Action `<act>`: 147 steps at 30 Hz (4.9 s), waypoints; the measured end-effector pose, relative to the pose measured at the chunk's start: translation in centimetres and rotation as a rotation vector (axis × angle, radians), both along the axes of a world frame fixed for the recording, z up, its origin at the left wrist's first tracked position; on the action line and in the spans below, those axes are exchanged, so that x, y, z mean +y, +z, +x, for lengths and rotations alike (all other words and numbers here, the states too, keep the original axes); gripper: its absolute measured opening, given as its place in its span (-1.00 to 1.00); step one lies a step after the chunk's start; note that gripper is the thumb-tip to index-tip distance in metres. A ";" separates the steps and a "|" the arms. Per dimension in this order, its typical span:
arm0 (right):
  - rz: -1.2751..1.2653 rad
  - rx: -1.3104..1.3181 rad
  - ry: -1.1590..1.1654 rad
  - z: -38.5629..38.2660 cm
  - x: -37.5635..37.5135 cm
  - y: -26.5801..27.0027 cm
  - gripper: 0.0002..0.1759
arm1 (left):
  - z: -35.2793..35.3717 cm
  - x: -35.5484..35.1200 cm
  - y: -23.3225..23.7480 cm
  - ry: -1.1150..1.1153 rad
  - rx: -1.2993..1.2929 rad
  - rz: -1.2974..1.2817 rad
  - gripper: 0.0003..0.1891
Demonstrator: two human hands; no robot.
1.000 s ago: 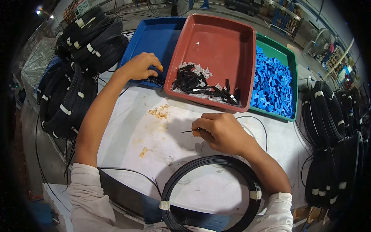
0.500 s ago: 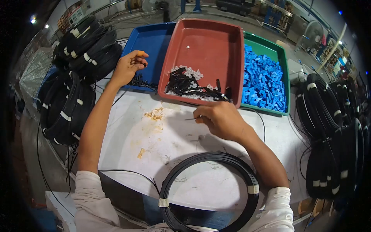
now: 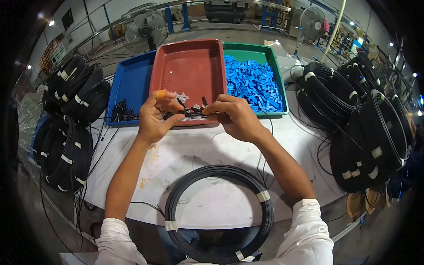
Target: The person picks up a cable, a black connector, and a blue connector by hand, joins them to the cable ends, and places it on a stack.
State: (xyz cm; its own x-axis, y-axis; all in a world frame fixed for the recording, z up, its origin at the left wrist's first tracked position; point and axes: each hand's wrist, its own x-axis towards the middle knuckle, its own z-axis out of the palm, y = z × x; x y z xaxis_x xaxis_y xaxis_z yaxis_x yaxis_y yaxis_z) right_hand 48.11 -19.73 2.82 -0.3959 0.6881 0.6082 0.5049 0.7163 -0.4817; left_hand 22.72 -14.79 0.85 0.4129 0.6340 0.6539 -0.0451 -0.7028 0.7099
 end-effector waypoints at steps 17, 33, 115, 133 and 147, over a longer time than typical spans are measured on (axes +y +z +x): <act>-0.057 0.015 0.021 -0.6 -0.6 0.4 -0.78 | 1.2 -0.9 -1.1 -0.002 -0.044 0.030 -0.38; -0.047 -0.004 0.025 -0.8 -0.7 0.3 -0.78 | 1.1 -1.1 -1.5 0.011 -0.046 -0.023 -0.41; -0.255 -0.196 0.262 -3.2 -1.7 -3.7 -0.75 | 0.8 10.7 -3.2 0.324 0.482 0.325 -0.78; -0.260 -0.230 0.274 -3.1 -1.4 -4.2 -0.73 | 3.8 9.3 -2.1 0.005 0.916 0.296 -0.66; -0.201 -0.213 0.283 -3.2 -1.5 -4.7 -0.70 | 2.3 5.9 -2.3 0.076 0.393 -0.051 -0.62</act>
